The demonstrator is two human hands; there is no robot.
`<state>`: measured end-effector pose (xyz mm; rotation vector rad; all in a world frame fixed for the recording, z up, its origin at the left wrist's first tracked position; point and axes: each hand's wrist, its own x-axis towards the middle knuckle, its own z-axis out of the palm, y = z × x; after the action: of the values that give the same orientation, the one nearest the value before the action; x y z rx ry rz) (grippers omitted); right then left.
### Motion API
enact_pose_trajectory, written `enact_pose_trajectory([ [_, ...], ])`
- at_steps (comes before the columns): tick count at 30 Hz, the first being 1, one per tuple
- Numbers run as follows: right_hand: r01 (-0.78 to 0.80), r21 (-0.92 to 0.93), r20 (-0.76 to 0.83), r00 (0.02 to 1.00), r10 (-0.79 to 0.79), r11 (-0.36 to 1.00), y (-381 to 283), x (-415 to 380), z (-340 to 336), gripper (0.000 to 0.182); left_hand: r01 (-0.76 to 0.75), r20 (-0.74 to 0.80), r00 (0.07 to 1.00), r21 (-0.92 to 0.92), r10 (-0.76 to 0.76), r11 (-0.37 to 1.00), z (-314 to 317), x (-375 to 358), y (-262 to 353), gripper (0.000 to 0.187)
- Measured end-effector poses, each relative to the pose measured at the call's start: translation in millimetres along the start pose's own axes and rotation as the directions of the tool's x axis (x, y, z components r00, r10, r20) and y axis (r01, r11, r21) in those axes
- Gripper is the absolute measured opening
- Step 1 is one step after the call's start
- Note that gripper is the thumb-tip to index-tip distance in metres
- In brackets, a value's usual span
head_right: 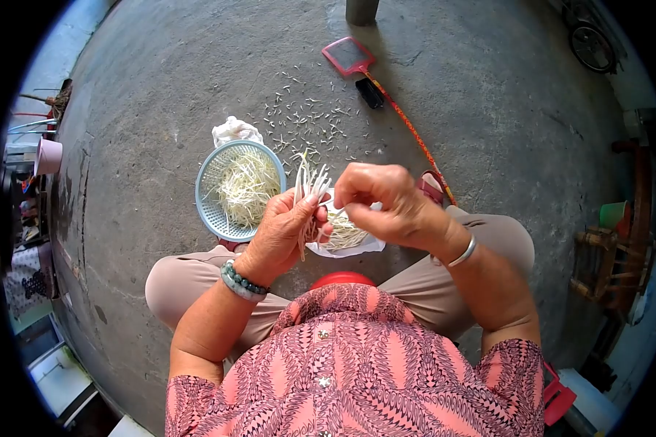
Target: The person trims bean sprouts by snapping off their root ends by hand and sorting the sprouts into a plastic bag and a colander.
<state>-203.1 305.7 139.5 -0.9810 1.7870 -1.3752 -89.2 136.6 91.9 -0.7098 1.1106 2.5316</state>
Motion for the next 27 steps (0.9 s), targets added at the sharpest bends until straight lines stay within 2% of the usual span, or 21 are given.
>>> enact_pose_trajectory([
  [2,0.29,-0.239,-0.123,0.938,-0.325,0.927,10,5,15,0.011,-0.005,0.023,1.0,-0.021,0.006,1.0,5,-3,1,0.019],
  [5,0.338,-0.494,-0.129,0.882,-0.452,0.801,16,5,25,0.012,-0.018,0.041,0.999,-0.002,0.018,1.0,4,-3,0,0.018],
  [7,0.372,-0.588,-0.105,0.846,-0.524,0.718,18,6,28,0.011,-0.021,0.063,0.998,0.006,0.021,1.0,2,-3,0,0.017],
  [10,0.351,-0.639,-0.073,0.858,-0.508,0.684,13,4,29,0.012,-0.02,0.102,0.995,0.016,0.019,1.0,0,-4,1,0.016],
  [13,0.362,-0.721,-0.007,0.849,-0.529,0.591,2,7,24,0.011,-0.031,0.116,0.993,0.07,0.023,0.997,1,-4,2,0.016],
  [16,0.263,-0.766,-0.159,0.806,-0.569,0.586,5,11,9,0.012,-0.05,0.12,0.992,0.126,0.035,0.991,4,-5,2,0.018],
  [18,0.121,-0.827,-0.194,0.855,-0.48,0.549,3,12,-4,0.014,-0.082,0.129,0.99,0.193,0.058,0.978,4,-5,0,0.019],
  [20,0.124,-0.785,-0.268,0.815,-0.514,0.606,17,15,-5,0.011,-0.1,0.117,0.991,0.269,0.071,0.958,4,-5,-2,0.02],
  [23,0.209,-0.665,-0.195,0.878,-0.437,0.717,1,13,8,0.018,-0.143,0.132,0.986,0.339,0.104,0.93,6,-4,-2,0.019],
  [24,0.259,-0.648,-0.128,0.89,-0.438,0.716,4,12,11,0.022,-0.158,0.14,0.983,0.356,0.115,0.921,6,-5,-2,0.019],
  [27,0.298,-0.642,-0.082,0.889,-0.45,0.706,16,10,18,0.019,-0.162,0.155,0.982,0.415,0.106,0.895,8,-4,-2,0.018],
])
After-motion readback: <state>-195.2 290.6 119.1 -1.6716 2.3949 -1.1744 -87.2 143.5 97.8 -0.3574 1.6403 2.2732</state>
